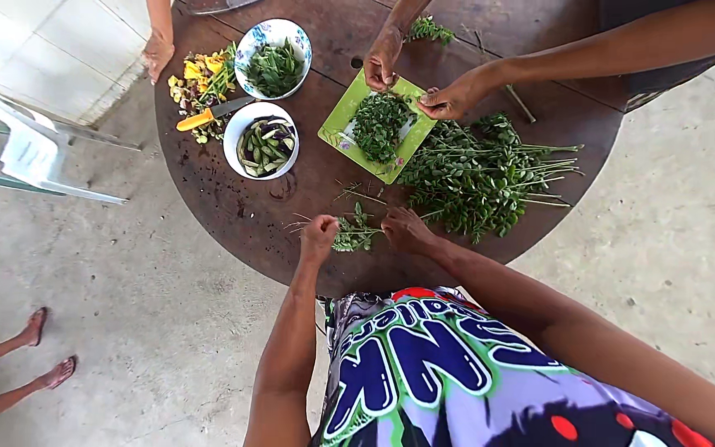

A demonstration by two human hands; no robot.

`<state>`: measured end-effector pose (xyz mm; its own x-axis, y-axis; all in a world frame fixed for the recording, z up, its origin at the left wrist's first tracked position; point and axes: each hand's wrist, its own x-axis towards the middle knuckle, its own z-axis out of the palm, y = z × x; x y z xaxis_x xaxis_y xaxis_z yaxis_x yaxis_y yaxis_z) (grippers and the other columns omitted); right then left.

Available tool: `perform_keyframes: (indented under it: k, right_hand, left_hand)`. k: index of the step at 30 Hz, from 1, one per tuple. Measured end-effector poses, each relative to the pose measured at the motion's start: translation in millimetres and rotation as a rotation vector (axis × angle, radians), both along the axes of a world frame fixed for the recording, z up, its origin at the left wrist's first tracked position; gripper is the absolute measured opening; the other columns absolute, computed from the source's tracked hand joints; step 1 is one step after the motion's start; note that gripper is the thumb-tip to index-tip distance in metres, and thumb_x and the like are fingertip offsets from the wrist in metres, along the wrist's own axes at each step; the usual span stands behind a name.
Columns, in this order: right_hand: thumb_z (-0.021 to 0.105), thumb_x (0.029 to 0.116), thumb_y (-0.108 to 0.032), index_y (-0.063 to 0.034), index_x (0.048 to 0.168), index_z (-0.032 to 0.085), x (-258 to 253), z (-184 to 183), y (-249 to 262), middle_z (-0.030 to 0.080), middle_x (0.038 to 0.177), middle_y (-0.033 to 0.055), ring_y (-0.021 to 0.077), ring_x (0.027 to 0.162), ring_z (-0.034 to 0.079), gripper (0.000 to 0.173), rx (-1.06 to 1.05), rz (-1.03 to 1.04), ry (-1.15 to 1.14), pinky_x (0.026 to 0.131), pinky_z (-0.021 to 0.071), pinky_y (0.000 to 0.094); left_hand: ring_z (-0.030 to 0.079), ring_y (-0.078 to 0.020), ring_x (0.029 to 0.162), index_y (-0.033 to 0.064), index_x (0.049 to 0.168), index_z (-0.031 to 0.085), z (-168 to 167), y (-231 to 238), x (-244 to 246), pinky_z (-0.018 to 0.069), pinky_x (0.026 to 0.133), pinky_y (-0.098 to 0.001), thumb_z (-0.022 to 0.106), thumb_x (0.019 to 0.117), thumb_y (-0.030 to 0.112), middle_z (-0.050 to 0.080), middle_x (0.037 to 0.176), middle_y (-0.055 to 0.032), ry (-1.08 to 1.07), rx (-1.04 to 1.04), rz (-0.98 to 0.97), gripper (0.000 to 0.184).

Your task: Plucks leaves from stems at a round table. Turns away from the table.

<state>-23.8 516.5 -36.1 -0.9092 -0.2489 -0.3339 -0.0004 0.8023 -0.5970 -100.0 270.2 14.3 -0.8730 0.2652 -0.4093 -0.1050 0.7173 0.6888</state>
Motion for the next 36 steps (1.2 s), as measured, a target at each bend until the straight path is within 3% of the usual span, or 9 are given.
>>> perform_keyframes:
  k: [4, 8, 11, 14, 17, 20, 25, 36]
  right_hand:
    - [0.053, 0.1032, -0.014, 0.0021, 0.11, 0.07, 1.4, 28.1, 1.5, 0.068, 0.111, 0.0203, 0.0331, 0.108, 0.066, 0.025, -0.194, -0.141, 0.038, 0.099, 0.0523, 0.0473]
    - [0.056, 0.1025, -0.01, 0.0043, 0.11, 0.069, 2.8, 56.5, 1.2, 0.068, 0.111, 0.0198, 0.0282, 0.105, 0.067, 0.021, -0.34, -0.257, 0.036, 0.097, 0.0531, 0.0421]
    - [0.054, 0.1032, -0.011, 0.0045, 0.116, 0.066, 6.7, 69.4, 4.6, 0.068, 0.109, 0.0188, 0.0247, 0.097, 0.067, 0.023, -0.422, -0.278, -0.064, 0.092, 0.054, 0.0403]
    - [0.052, 0.105, -0.011, 0.0053, 0.118, 0.061, 12.8, 77.7, 7.5, 0.067, 0.101, 0.0128, 0.0147, 0.085, 0.067, 0.022, -0.695, -0.362, -0.19, 0.083, 0.0571, 0.0317]
    - [0.052, 0.1061, -0.011, 0.0026, 0.109, 0.059, 18.4, 80.1, 8.3, 0.065, 0.087, 0.0061, 0.0107, 0.071, 0.064, 0.016, -0.981, -0.527, -0.223, 0.071, 0.0569, 0.0278]
    - [0.057, 0.1034, -0.012, -0.0044, 0.101, 0.058, 19.0, 80.7, 11.1, 0.059, 0.077, -0.0002, 0.0069, 0.062, 0.056, 0.008, -1.128, -0.612, -0.207, 0.061, 0.0496, 0.0226]
    - [0.058, 0.1017, -0.009, -0.0046, 0.094, 0.06, 16.1, 86.9, 12.9, 0.061, 0.072, -0.0007, 0.0058, 0.06, 0.056, 0.008, -1.192, -0.658, -0.143, 0.058, 0.0486, 0.0209]
    - [0.062, 0.0991, -0.007, -0.0033, 0.093, 0.063, 6.0, 103.4, 26.3, 0.059, 0.068, -0.0003, 0.0052, 0.055, 0.053, 0.008, -1.125, -0.694, -0.099, 0.053, 0.0467, 0.0197]
  left_hand:
    - [0.071, -0.0242, 0.097, 0.0003, 0.109, 0.074, 9.2, 22.6, 25.4, 0.057, 0.092, -0.0418, 0.067, 0.0979, 0.018, 0.073, 0.105, -0.0154, 0.124, -0.032, -0.258, 0.022]
    - [0.062, -0.0352, 0.12, 0.0037, 0.116, 0.075, 15.8, 43.1, 26.3, 0.0474, 0.106, -0.0511, 0.073, 0.0947, 0.033, 0.07, 0.118, -0.0176, 0.273, -0.097, -0.32, 0.036]
    - [0.064, -0.036, 0.113, 0.0013, 0.107, 0.076, 22.9, 53.3, 22.3, 0.0473, 0.1, -0.0565, 0.07, 0.0977, 0.036, 0.073, 0.111, -0.0165, 0.322, 0.024, -0.346, 0.036]
    - [0.073, -0.0225, 0.091, 0.0006, 0.109, 0.075, 36.3, 64.9, 22.8, 0.0573, 0.087, -0.0439, 0.062, 0.1037, 0.025, 0.076, 0.097, -0.0133, 0.279, 0.141, -0.406, 0.028]
    - [0.072, -0.017, 0.088, -0.0014, 0.11, 0.075, 46.9, 73.9, 26.0, 0.0575, 0.086, -0.0356, 0.063, 0.1023, 0.015, 0.075, 0.098, -0.0135, 0.219, 0.231, -0.381, 0.022]
    - [0.07, -0.0089, 0.085, 0.0005, 0.108, 0.074, 53.9, 78.3, 21.5, 0.0583, 0.083, -0.0285, 0.07, 0.0972, 0.009, 0.075, 0.097, -0.0071, -0.001, 0.396, -0.194, 0.014]
    - [0.07, -0.0126, 0.08, -0.0046, 0.102, 0.071, 59.4, 83.0, 16.4, 0.0597, 0.08, -0.0299, 0.067, 0.0933, -0.005, 0.073, 0.09, -0.0082, -0.245, 0.628, -0.028, 0.01]
    - [0.068, -0.0108, 0.072, -0.0017, 0.096, 0.07, 54.6, 71.5, 5.0, 0.059, 0.072, -0.0263, 0.064, 0.0904, -0.011, 0.072, 0.082, -0.0056, -0.318, 0.803, 0.069, 0.012]
